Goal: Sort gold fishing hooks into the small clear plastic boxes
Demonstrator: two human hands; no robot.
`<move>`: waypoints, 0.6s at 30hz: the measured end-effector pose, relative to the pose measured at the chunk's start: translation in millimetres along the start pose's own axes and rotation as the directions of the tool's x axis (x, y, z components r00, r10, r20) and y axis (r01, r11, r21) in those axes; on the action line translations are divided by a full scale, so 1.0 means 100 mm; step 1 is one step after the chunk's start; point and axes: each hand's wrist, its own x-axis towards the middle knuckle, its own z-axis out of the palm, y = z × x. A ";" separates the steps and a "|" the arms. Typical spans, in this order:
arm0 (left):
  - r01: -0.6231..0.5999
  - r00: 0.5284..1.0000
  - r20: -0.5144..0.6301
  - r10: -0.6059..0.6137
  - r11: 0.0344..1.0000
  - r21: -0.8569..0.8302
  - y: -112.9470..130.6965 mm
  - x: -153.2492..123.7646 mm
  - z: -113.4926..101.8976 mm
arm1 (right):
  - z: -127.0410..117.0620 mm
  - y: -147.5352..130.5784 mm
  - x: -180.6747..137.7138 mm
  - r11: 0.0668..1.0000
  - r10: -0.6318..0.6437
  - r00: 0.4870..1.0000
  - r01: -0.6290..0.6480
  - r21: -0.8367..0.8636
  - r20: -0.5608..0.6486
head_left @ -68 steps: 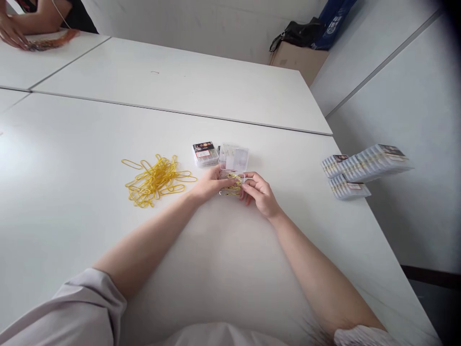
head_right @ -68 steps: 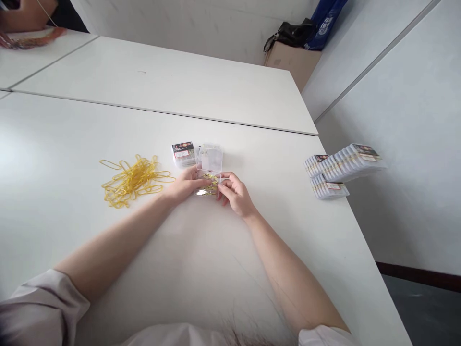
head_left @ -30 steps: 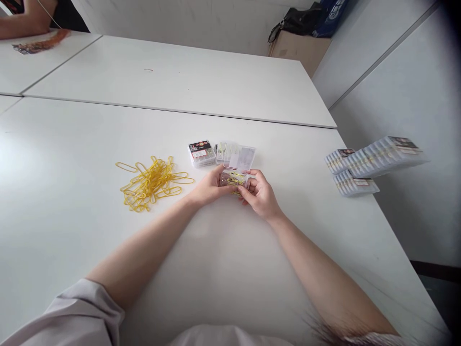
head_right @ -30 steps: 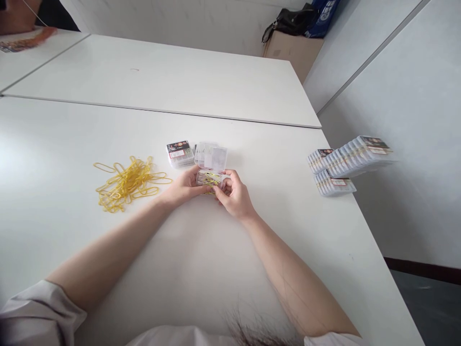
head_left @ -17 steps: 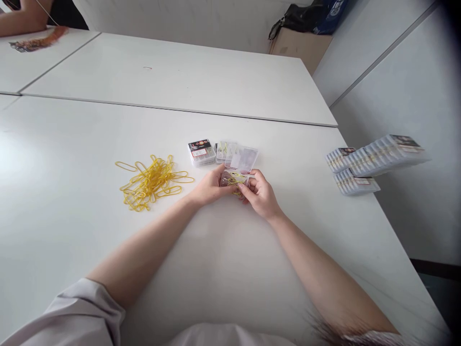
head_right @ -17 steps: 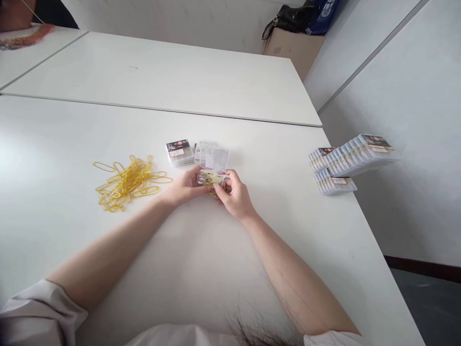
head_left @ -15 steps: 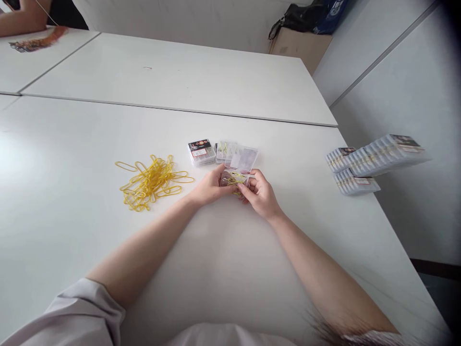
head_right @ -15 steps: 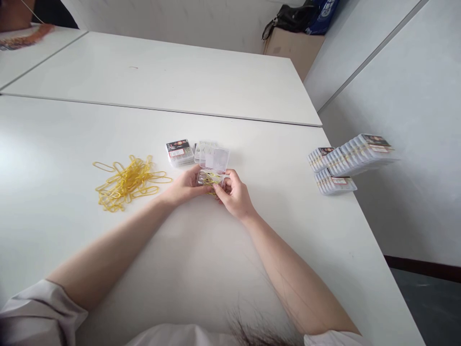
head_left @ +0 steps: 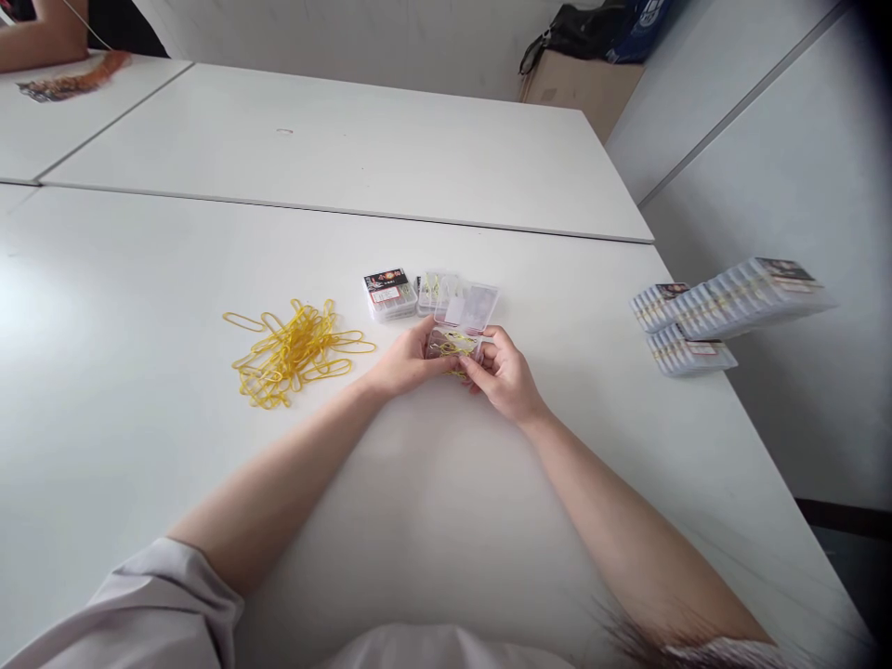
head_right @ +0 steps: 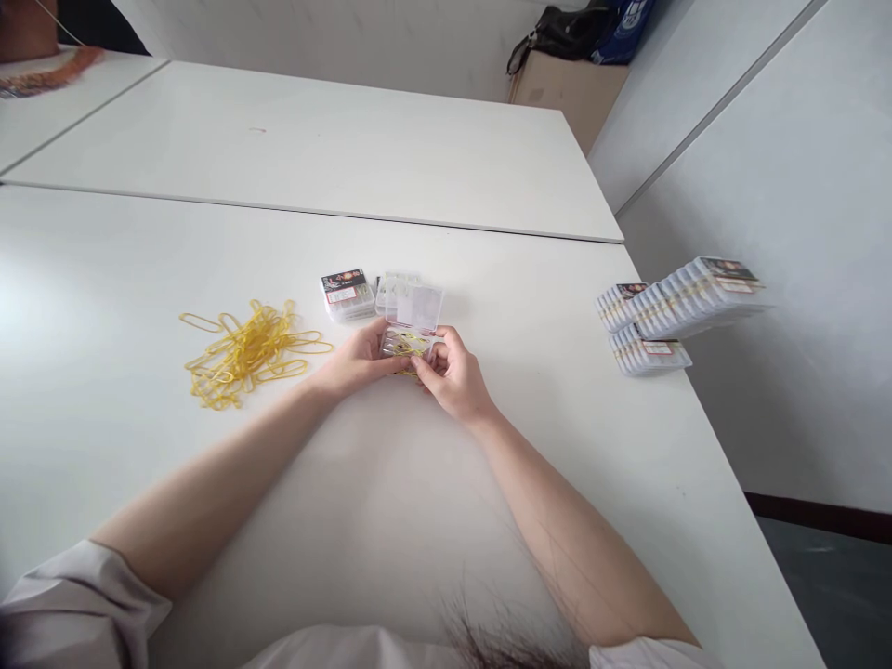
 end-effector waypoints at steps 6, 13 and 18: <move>0.002 1.000 -0.006 -0.001 1.000 0.007 0.00 0.00 0.00 | 0.00 -0.03 -0.01 1.000 0.005 1.000 -0.005 0.019 0.003; -0.019 1.000 -0.006 0.019 1.000 0.011 -0.02 0.00 -0.01 | 0.00 -0.01 0.00 1.000 -0.004 1.000 0.004 -0.011 0.002; -0.029 0.999 -0.021 0.029 1.000 0.011 -0.03 0.01 0.00 | 0.00 0.00 0.00 0.998 -0.012 1.000 0.012 -0.057 -0.003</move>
